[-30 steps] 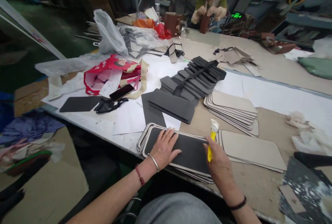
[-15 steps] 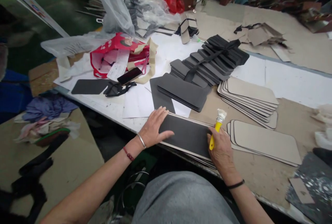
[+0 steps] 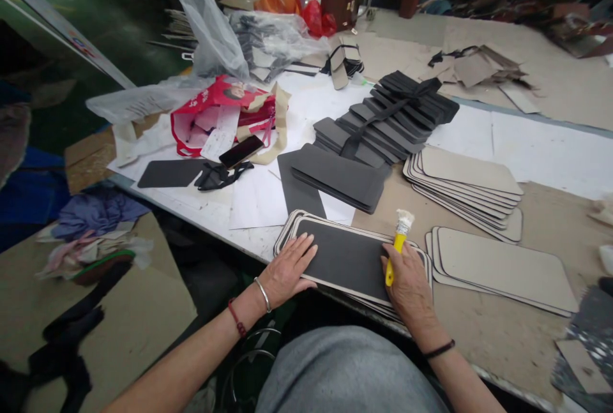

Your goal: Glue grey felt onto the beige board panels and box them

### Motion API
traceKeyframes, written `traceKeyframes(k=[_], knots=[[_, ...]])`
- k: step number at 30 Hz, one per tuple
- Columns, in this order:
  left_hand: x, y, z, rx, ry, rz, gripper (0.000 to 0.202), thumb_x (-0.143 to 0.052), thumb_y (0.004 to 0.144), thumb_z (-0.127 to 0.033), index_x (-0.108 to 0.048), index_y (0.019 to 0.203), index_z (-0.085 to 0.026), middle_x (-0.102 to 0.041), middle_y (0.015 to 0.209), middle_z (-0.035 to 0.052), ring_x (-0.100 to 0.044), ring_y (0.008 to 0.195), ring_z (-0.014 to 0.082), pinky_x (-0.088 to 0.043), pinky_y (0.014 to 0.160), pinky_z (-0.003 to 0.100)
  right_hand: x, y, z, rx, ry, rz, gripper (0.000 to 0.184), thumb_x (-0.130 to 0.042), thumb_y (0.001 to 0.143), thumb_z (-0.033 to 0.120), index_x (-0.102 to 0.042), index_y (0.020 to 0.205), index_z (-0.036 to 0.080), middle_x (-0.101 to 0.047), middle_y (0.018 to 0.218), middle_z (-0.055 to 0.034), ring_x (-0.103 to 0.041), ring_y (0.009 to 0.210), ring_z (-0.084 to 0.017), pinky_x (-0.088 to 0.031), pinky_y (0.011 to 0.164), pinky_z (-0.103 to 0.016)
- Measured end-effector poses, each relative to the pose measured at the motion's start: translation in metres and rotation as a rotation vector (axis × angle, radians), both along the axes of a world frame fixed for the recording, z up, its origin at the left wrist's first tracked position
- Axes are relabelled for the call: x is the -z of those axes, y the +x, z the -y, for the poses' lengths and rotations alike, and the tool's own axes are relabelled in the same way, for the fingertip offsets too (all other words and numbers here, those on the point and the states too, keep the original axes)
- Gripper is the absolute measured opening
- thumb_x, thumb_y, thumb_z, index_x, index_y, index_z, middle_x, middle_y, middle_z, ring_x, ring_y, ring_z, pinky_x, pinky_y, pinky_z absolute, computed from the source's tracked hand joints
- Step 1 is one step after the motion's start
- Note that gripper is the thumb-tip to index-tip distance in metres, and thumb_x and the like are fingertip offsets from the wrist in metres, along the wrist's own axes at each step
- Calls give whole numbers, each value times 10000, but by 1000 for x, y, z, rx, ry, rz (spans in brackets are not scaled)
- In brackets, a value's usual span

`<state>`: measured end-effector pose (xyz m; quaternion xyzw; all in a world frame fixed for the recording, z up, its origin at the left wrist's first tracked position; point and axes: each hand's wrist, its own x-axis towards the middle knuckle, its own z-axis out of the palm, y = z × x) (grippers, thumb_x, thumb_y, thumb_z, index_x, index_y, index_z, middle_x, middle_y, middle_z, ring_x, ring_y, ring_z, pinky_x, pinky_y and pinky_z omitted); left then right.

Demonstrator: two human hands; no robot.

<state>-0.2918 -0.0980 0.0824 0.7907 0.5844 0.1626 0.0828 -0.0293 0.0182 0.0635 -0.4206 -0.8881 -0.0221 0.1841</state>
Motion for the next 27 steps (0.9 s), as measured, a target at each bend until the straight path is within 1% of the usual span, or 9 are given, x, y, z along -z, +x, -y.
traceKeyframes(k=[6, 9, 11, 14, 15, 17, 21, 24, 27], knots=[[1, 2, 1, -6, -2, 29, 675, -530, 776, -408, -257, 1321, -117, -357, 1343, 213, -215, 1293, 297, -336, 999, 508, 1, 0, 0, 5, -34, -21, 292, -407, 866, 292, -503, 1113, 170, -535, 1148, -161, -428, 1151, -281, -393, 905, -474], [-8, -2, 2, -15, -12, 102, 704, -528, 770, -439, -245, 1335, -128, -341, 1356, 201, -233, 1289, 299, -317, 1013, 508, 0, -1, 1, 14, -48, -24, 293, -404, 866, 286, -507, 1112, 165, -527, 1158, -164, -423, 1152, -281, -390, 907, -471], [-19, -8, -1, -119, 9, 190, 629, -477, 813, -396, -243, 1341, -146, -332, 1369, 177, -251, 1288, 274, -301, 1030, 487, -1, -1, 1, 17, -57, -22, 293, -402, 865, 278, -512, 1108, 155, -517, 1166, -170, -416, 1154, -281, -388, 908, -466], [-36, -16, -13, -349, 47, 307, 480, -362, 873, -292, -281, 1329, -167, -337, 1375, 136, -277, 1282, 219, -281, 1054, 445, -2, -2, 1, 12, -65, -5, 292, -405, 864, 266, -515, 1104, 142, -513, 1166, -177, -414, 1153, -277, -382, 916, -459], [-40, -17, -17, -384, 51, 331, 458, -340, 880, -279, -297, 1322, -170, -346, 1372, 126, -283, 1280, 207, -279, 1059, 435, -2, -2, 1, 13, -62, 1, 290, -406, 864, 263, -516, 1102, 139, -516, 1160, -178, -416, 1151, -276, -380, 918, -457], [-43, -17, -26, -360, 35, 348, 446, -330, 883, -280, -311, 1315, -172, -369, 1360, 113, -295, 1274, 195, -282, 1062, 423, -2, -1, 0, 16, -51, 8, 286, -409, 864, 264, -514, 1099, 140, -523, 1146, -176, -419, 1150, -276, -382, 916, -456], [-26, -15, -32, -239, -55, 303, 538, -445, 834, -363, -308, 1313, -161, -379, 1349, 132, -295, 1273, 228, -303, 1046, 447, -1, -1, 0, 18, -47, -2, 284, -405, 865, 270, -504, 1108, 162, -518, 1151, -160, -414, 1155, -278, -389, 904, -459], [-8, -17, -30, -222, -85, 273, 583, -498, 804, -378, -307, 1311, -161, -391, 1336, 147, -312, 1263, 249, -312, 1033, 473, -1, -1, 1, 21, -57, -3, 282, -408, 864, 270, -510, 1105, 165, -518, 1156, -157, -414, 1152, -275, -384, 912, -459], [1, -20, -28, -231, -70, 270, 584, -498, 806, -372, -296, 1315, -171, -405, 1325, 148, -343, 1246, 244, -325, 1023, 473, -3, -2, 2, 28, -60, 11, 283, -415, 864, 274, -528, 1089, 145, -519, 1147, -170, -410, 1152, -276, -380, 924, -450]])
